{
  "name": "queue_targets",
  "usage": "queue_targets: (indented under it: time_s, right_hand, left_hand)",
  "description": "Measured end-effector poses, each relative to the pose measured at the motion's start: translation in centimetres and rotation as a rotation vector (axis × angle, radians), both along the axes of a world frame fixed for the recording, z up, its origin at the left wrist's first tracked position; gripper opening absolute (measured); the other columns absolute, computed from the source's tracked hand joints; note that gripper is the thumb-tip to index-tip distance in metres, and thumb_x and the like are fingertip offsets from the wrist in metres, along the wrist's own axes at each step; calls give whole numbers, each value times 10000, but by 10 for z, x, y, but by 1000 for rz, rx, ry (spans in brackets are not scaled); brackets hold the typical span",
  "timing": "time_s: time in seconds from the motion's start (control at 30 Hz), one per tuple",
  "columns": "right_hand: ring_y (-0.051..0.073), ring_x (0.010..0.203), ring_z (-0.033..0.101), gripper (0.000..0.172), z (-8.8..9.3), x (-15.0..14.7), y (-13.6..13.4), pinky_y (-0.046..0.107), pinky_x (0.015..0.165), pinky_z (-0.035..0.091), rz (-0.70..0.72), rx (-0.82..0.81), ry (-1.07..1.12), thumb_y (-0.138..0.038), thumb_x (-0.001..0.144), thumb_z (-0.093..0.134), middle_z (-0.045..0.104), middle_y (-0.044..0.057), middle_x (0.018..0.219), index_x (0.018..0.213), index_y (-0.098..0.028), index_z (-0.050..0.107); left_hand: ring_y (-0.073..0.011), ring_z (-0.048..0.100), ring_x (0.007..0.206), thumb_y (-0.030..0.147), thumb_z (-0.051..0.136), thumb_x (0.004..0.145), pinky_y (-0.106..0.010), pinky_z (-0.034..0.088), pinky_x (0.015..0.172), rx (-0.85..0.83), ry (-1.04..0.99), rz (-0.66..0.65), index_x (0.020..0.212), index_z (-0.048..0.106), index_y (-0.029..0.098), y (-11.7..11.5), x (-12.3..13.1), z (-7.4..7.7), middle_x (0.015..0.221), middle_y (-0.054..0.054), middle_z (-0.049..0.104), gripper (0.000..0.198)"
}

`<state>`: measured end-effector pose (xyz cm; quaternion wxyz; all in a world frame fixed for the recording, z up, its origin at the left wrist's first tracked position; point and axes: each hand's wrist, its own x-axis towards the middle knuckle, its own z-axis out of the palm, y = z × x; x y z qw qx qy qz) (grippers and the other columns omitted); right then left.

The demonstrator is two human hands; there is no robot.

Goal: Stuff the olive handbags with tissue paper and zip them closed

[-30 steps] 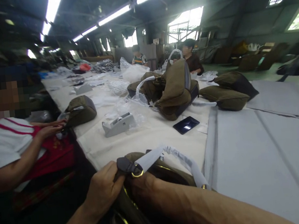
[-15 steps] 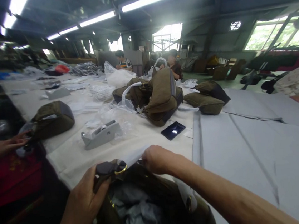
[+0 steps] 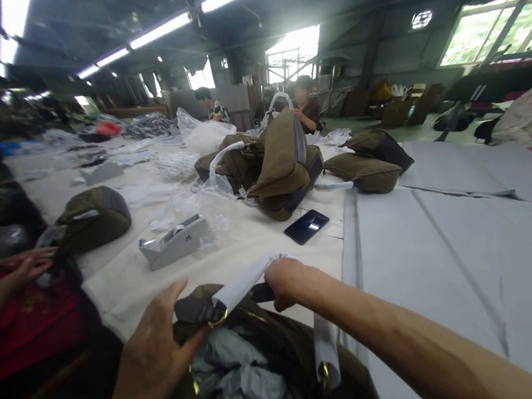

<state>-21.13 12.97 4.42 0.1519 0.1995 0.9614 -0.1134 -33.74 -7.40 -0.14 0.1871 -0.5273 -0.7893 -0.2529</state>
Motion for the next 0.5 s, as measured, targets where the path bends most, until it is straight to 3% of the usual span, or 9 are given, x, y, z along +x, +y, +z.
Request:
queue_targets:
  time_s: [0.13, 0.2, 0.27, 0.33, 0.43, 0.5]
  right_hand:
    - [331, 762, 646, 301, 64, 24, -33, 402, 643, 492, -13, 217, -78, -338, 653, 646, 663, 178, 781, 852, -114, 680]
    - [338, 759, 648, 333, 76, 26, -65, 410, 626, 495, 4, 179, -85, -420, 713, 591, 661, 184, 768, 840, -122, 668]
    - [334, 770, 649, 366, 64, 23, -96, 410, 621, 506, 53, 89, -92, -454, 743, 570, 662, 183, 792, 872, -123, 655]
    - [315, 787, 649, 381, 32, 17, -116, 398, 623, 521, 99, 46, -85, -412, 750, 592, 661, 182, 859, 966, -101, 635]
    - [272, 790, 641, 362, -23, 12, -119, 358, 588, 534, 167, 111, -2, -216, 767, 581, 639, 164, 931, 1095, -64, 568]
    - [273, 826, 628, 306, -44, 12, -110, 372, 611, 533, 206, 187, 62, -125, 793, 512, 618, 163, 947, 1090, -61, 550]
  left_hand:
    - [-228, 585, 982, 289, 471, 863, -339, 479, 813, -51, -148, 1, 1188, 431, 215, 12, -1, 11, 1101, -68, 577, 336]
    - [-222, 586, 932, 326, 477, 860, -338, 470, 790, -46, -248, 1, 1072, 490, 213, 16, -1, 17, 1038, -53, 583, 240]
    - [-211, 579, 894, 361, 471, 864, -329, 458, 779, -32, -323, -4, 1002, 512, 210, 18, 0, 22, 978, -42, 585, 209]
    - [-207, 573, 876, 393, 451, 870, -322, 447, 775, 1, -342, -3, 970, 521, 201, 16, -1, 26, 939, -42, 584, 228]
    - [-208, 575, 856, 442, 425, 870, -317, 436, 776, 29, -354, 14, 938, 536, 189, 11, -9, 32, 899, -45, 592, 285]
    - [-215, 582, 860, 466, 420, 860, -318, 432, 776, 16, -372, 41, 925, 547, 189, 8, -16, 35, 891, -46, 605, 312]
